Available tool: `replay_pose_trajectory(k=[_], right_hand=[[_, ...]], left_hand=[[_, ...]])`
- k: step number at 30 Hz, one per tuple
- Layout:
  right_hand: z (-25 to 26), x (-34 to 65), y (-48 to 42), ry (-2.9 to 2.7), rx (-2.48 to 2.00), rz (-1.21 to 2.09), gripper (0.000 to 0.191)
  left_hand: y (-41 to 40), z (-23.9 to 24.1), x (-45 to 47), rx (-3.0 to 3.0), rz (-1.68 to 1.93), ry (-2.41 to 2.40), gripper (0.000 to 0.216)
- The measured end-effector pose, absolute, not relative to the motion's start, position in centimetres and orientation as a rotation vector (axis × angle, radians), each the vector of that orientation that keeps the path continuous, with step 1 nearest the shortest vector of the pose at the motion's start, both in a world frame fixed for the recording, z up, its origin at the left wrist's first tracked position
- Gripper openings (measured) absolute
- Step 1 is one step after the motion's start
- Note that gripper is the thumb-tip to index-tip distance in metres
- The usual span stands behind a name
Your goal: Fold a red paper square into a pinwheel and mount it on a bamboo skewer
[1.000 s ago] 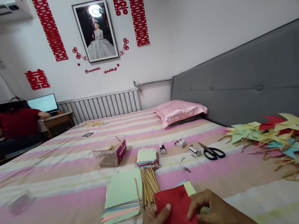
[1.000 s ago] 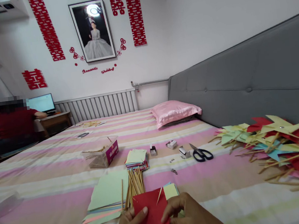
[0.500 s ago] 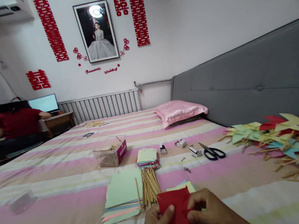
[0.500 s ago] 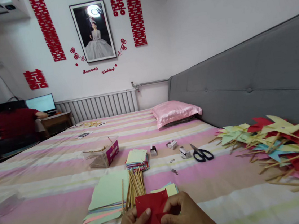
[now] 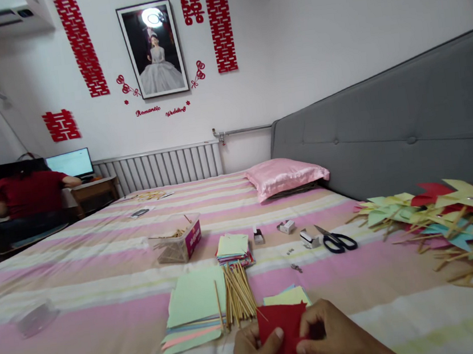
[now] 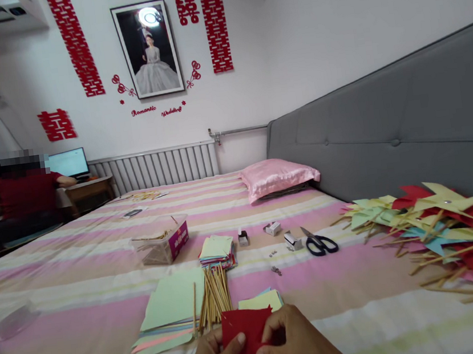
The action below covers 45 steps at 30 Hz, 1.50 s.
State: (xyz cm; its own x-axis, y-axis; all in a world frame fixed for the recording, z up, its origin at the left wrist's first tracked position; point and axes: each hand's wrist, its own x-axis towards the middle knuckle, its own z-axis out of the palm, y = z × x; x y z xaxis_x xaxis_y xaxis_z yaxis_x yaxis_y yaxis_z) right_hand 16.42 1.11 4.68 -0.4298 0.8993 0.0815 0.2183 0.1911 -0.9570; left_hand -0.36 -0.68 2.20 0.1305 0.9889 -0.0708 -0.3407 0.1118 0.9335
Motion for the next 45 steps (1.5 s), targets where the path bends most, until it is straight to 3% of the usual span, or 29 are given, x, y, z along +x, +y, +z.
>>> replay_pose_trajectory(k=[27, 45], right_hand=[[4.16, 15.69, 1.43, -1.715, -1.082, 1.24, 0.003], [4.44, 15.62, 1.36, -1.7, -0.974, 1.367, 0.018]], left_hand=[[-0.62, 2.21, -0.43, 1.04, 1.261, 1.001, 0.041], [-0.55, 2.8, -0.55, 1.02, 1.257, 0.908, 0.041]])
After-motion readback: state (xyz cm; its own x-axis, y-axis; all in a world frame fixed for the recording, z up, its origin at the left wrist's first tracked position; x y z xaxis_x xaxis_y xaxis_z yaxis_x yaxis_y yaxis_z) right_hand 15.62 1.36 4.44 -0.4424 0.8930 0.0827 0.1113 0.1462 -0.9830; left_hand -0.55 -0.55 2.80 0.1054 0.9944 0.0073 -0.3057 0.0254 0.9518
